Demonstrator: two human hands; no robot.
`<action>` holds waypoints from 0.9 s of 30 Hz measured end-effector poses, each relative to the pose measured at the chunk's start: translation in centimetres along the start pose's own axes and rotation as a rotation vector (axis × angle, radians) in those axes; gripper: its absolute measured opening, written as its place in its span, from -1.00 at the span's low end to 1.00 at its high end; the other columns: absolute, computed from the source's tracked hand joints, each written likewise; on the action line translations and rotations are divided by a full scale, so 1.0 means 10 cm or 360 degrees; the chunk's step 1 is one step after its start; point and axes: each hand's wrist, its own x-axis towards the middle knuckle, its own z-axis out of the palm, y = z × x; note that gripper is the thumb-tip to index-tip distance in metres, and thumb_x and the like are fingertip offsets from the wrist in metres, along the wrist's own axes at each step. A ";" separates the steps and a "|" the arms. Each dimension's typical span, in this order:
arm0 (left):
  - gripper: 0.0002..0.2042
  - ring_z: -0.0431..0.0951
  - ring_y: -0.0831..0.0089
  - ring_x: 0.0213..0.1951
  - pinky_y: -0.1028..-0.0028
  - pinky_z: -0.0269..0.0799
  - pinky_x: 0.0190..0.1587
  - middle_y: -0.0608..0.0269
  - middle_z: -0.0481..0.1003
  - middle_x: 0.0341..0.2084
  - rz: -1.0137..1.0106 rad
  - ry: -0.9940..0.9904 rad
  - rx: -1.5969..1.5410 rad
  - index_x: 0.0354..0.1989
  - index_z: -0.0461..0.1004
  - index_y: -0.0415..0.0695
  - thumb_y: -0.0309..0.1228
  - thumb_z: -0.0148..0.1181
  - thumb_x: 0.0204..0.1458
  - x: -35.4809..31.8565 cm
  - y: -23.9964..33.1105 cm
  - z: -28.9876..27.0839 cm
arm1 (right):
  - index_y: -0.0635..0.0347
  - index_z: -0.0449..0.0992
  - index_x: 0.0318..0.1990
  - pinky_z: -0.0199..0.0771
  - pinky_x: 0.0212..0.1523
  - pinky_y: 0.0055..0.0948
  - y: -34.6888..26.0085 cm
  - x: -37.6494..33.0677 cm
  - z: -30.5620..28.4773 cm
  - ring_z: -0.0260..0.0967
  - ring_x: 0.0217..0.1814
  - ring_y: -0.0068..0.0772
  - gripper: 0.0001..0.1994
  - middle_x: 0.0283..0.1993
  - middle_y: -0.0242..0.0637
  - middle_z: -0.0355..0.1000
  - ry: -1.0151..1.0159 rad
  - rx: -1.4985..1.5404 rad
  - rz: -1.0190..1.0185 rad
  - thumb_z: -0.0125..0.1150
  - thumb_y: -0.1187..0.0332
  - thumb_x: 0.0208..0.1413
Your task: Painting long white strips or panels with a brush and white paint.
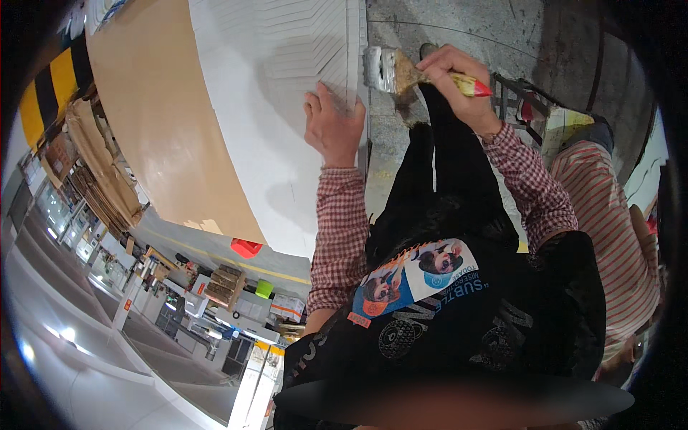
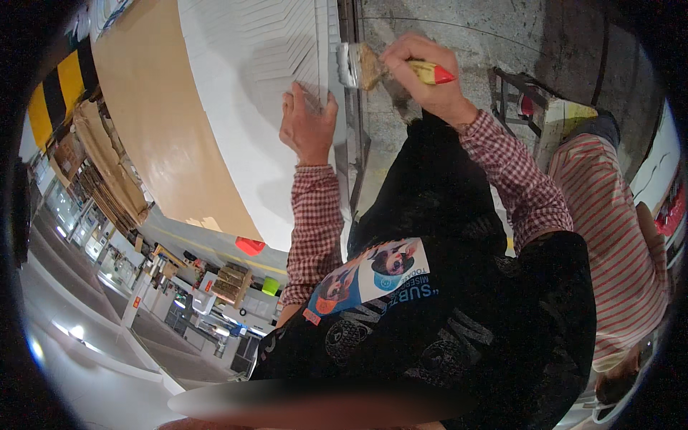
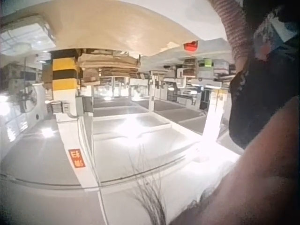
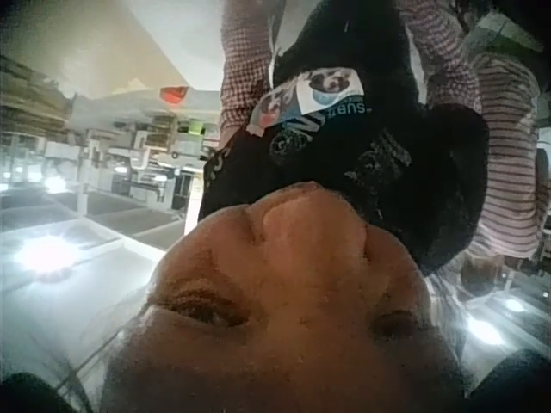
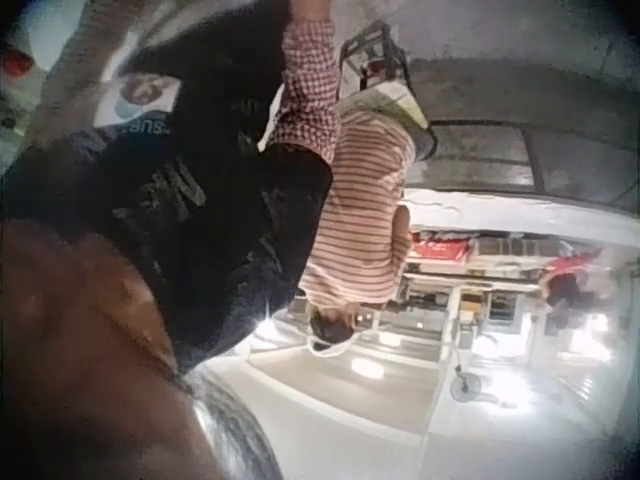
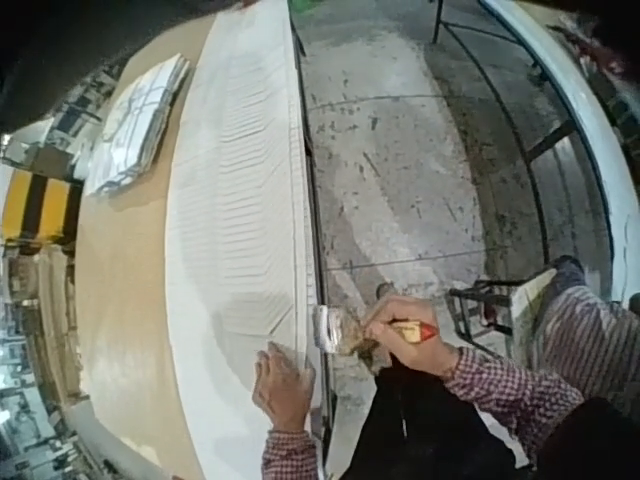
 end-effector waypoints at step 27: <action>-0.30 0.34 -0.16 0.07 0.17 0.31 0.03 -0.40 0.24 0.09 0.0075 -0.0379 -0.0231 0.22 0.18 -0.25 -0.06 0.14 -0.05 -0.35 -0.48 -0.33 | 0.34 0.43 -0.43 0.37 -0.28 -0.53 0.17 -0.33 0.18 0.40 -0.32 -0.47 -0.91 -0.38 -0.24 0.43 0.0034 -0.0097 -0.0132 0.16 0.50 0.06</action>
